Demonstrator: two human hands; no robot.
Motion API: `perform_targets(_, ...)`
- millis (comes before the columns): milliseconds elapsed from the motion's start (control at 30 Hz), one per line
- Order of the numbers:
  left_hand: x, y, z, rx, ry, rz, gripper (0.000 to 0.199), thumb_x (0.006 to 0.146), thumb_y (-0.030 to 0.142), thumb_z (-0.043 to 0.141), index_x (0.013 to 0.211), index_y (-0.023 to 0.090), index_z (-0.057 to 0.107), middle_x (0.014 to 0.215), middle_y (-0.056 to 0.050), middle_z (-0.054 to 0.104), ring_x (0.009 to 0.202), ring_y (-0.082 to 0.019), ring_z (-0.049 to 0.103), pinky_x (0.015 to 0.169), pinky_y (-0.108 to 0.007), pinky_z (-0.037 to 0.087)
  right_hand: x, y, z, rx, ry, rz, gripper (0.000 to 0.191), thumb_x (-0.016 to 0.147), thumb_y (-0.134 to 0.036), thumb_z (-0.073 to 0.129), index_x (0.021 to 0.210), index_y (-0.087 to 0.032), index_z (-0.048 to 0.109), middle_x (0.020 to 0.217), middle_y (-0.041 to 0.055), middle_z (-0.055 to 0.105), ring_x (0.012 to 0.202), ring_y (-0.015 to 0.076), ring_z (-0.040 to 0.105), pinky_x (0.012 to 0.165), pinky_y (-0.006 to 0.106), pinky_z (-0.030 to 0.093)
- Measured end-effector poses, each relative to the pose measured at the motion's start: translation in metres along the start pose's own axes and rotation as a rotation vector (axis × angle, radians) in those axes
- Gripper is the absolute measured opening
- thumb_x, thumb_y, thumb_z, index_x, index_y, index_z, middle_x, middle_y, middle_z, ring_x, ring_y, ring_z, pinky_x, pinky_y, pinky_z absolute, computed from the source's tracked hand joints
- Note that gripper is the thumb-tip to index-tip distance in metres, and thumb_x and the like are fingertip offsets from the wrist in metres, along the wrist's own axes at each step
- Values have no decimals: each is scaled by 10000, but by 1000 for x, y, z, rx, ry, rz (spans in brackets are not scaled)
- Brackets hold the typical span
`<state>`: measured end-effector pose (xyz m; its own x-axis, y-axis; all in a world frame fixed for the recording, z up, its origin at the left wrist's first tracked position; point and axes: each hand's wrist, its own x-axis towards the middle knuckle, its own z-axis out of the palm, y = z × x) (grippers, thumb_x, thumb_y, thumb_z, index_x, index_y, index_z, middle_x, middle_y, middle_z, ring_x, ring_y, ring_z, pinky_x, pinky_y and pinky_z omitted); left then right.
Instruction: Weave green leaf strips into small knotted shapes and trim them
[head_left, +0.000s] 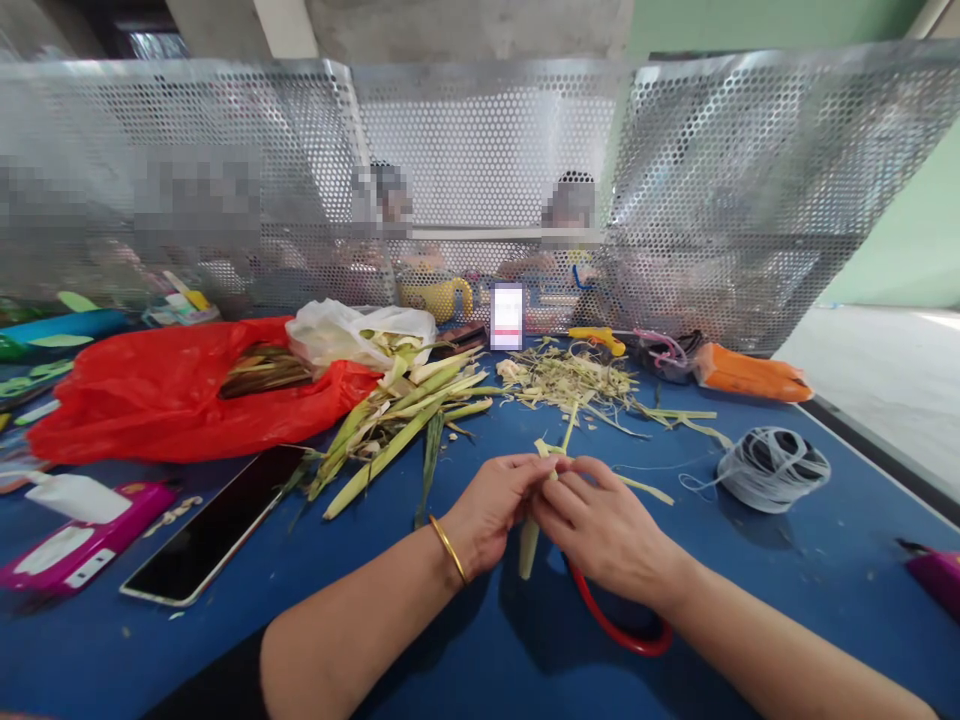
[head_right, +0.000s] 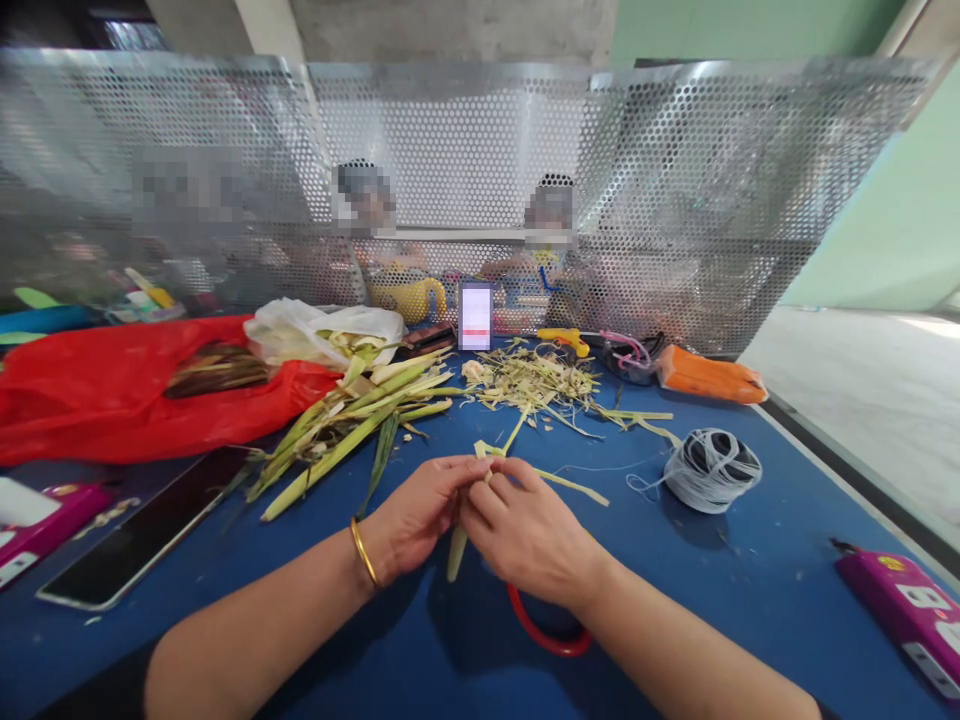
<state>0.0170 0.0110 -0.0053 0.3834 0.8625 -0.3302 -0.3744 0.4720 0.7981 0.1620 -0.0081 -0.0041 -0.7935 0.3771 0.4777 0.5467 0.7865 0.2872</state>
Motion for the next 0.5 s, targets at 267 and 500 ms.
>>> perform_targets(267, -2, 5, 1, 260, 75, 184, 190, 680, 317, 680, 683, 128, 701, 719, -39, 654, 691, -132, 555, 663, -233, 435, 0, 9, 2, 587, 259, 818, 196, 907, -272, 471, 755, -206, 576, 840, 44, 608, 803, 179, 570, 710, 296, 434)
perform_targets(500, 1, 2, -2, 504, 130, 341, 204, 742, 334, 656, 696, 139, 621, 609, -5, 626, 590, -127, 567, 588, -224, 423, -1, 9, 12, 904, 151, 1061, 245, 877, -345, 499, 685, -199, 544, 657, -2, 578, 624, 152, 553, 595, 263, 428)
